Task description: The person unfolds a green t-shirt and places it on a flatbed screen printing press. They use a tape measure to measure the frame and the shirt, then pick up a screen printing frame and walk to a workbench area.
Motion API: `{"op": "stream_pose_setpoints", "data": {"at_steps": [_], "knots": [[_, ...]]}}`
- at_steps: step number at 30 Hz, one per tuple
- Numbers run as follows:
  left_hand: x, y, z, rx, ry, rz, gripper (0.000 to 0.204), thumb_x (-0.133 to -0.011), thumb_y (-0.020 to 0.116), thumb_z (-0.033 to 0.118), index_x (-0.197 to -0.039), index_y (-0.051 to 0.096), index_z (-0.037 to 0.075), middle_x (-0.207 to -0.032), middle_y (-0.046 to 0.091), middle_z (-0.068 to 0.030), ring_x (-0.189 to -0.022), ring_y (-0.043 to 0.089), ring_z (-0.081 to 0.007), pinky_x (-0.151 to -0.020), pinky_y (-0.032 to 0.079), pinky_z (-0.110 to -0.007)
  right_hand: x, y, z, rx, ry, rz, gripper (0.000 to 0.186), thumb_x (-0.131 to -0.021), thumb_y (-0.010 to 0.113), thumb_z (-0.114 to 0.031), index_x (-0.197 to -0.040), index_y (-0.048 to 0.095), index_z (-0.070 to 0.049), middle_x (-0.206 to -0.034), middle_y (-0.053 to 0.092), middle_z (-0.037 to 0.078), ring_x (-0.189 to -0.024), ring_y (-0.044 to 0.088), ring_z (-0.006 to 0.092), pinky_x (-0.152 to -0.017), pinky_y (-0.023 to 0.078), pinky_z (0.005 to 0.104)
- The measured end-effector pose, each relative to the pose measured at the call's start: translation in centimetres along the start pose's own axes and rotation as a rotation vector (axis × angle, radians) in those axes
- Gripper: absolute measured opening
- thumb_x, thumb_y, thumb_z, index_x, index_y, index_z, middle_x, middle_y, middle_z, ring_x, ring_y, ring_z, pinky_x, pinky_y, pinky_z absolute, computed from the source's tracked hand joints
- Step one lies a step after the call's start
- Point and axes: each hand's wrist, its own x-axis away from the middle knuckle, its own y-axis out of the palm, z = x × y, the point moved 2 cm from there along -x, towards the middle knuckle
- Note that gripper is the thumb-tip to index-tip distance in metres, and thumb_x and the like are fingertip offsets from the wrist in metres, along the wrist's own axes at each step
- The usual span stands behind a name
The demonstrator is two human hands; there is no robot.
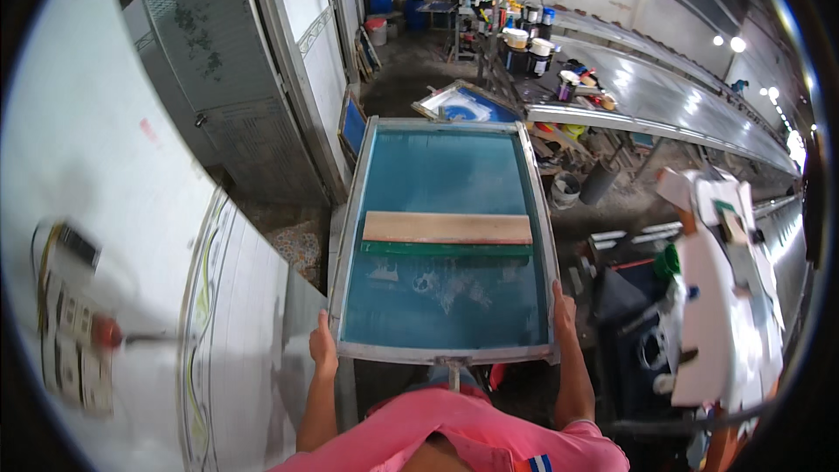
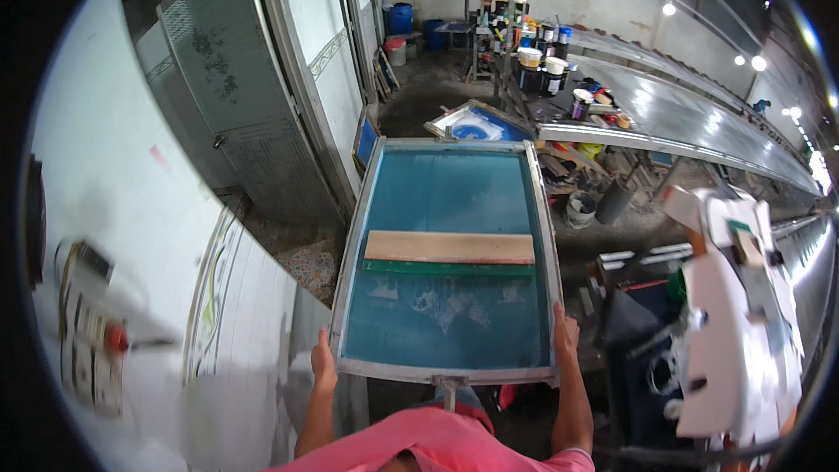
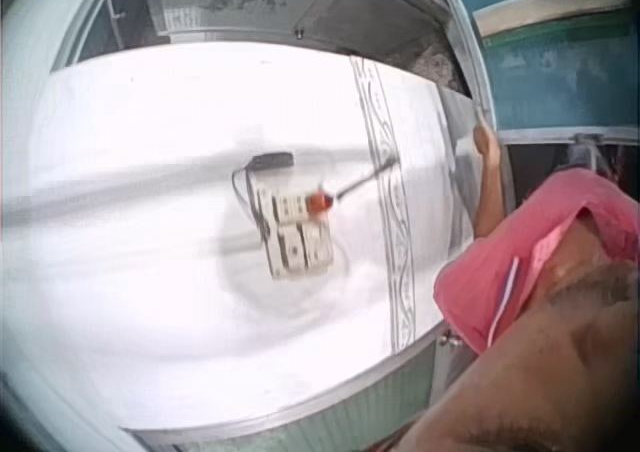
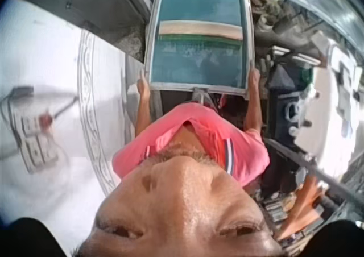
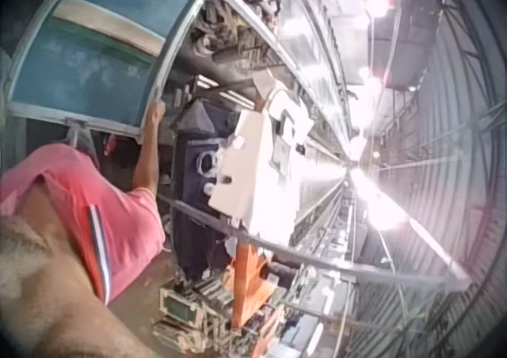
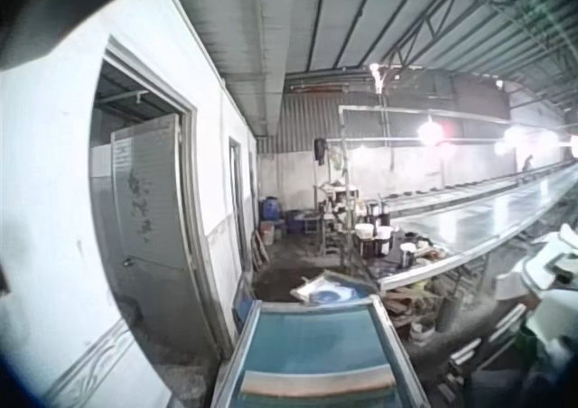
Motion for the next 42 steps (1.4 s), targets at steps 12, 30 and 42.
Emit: {"op": "stream_pose_setpoints", "data": {"at_steps": [12,30,42], "knots": [[-26.5,13.8,31.6,0.159,-0.095,0.164,0.091,-0.082,0.045,0.073,-0.108,0.061,-0.013,-0.102,0.063,-0.0199,-0.090,0.057,-0.0297,-0.079,0.042,-0.041,-28.8,20.9,-35.5,-0.034,-0.117,-0.086,0.088,-0.083,0.050,-0.070,-0.093,0.063,0.016,-0.076,0.063,0.017,-0.076,0.056,0.0202,-0.069,0.044,0.0408],[-74.1,43.5,72.1,0.193,0.074,-0.119,0.088,-0.085,0.048,0.068,-0.106,0.060,-0.017,-0.103,0.062,-0.0217,-0.097,0.057,-0.0313,-0.085,0.043,-0.041,-66.5,40.3,-71.9,-0.106,-0.088,0.160,0.078,-0.084,0.052,-0.066,-0.079,0.064,0.012,-0.068,0.059,0.012,-0.069,0.055,0.0179,-0.061,0.043,0.0390],[-97.8,57.7,101.8,0.306,0.207,-0.244,0.076,-0.090,0.049,0.060,-0.121,0.057,-0.009,-0.114,0.061,-0.0160,-0.101,0.060,-0.0262,-0.089,0.046,-0.034,-90.5,54.5,-98.3,-0.245,0.017,0.052,0.081,-0.082,0.056,-0.065,-0.093,0.064,0.014,-0.087,0.064,0.017,-0.082,0.057,0.0196,-0.072,0.045,0.0379]]}}
